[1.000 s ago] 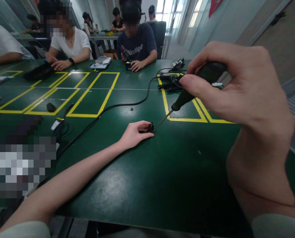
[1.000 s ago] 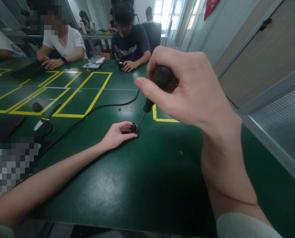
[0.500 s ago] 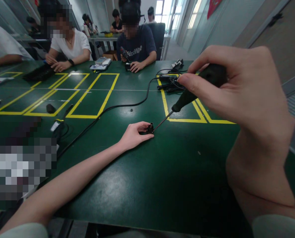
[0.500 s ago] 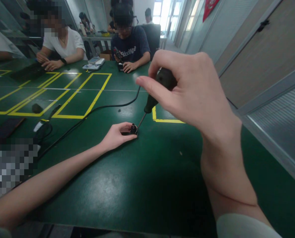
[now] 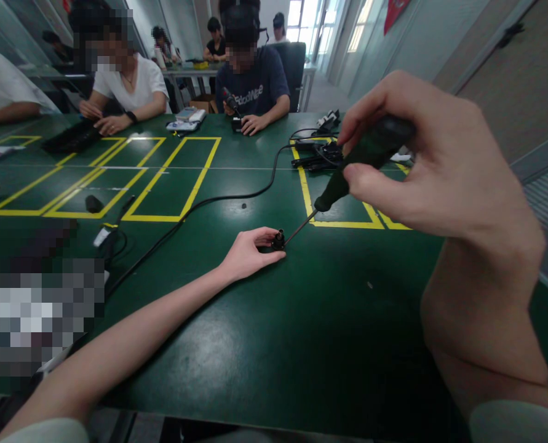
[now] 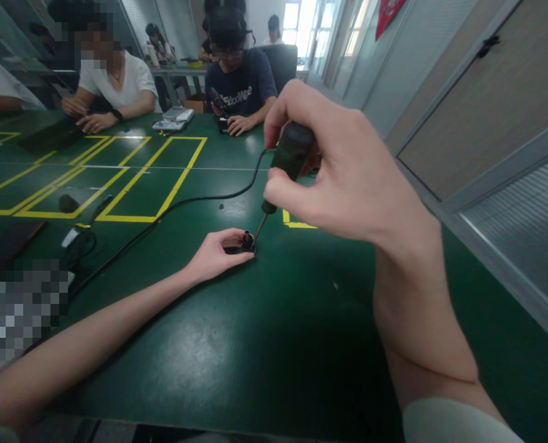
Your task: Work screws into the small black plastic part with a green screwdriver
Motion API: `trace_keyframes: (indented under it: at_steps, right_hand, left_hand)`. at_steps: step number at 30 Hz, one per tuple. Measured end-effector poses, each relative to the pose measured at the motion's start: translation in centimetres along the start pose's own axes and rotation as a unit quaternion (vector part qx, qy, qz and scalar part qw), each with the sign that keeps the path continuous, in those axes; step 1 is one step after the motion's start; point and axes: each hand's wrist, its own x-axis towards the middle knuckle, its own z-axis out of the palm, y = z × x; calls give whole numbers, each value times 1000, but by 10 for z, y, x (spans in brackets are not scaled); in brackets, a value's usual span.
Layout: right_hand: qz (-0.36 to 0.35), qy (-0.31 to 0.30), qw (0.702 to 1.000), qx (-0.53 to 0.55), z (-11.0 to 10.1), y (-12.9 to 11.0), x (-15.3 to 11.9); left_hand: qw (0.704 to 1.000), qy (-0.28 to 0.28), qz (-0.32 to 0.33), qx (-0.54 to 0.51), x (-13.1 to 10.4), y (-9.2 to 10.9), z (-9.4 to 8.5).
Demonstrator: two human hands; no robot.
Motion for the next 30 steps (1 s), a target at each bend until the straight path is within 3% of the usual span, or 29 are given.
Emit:
trace_keyframes:
  at_steps: [7, 12, 16, 23, 25, 30]
  right_hand:
    - [23, 29, 999, 5, 1, 1, 0]
    - [-24, 31, 999, 5, 2, 6, 0]
    - [5, 49, 999, -22, 4, 7, 1]
    - [-4, 42, 996, 72, 14, 3, 2]
    - [-12, 83, 992, 90, 18, 5, 3]
    - [-17, 261, 963, 59, 16, 15, 4]
  left_hand:
    - [1000, 0, -2, 9, 0, -1, 0]
    - [1000, -4, -3, 10, 0, 0, 0]
    - [1000, 6, -5, 8, 0, 3, 2]
    - [999, 35, 4, 19, 1, -2, 8]
    - [999, 34, 10, 15, 1, -3, 8]
    - [1000, 29, 7, 6, 1, -3, 6]
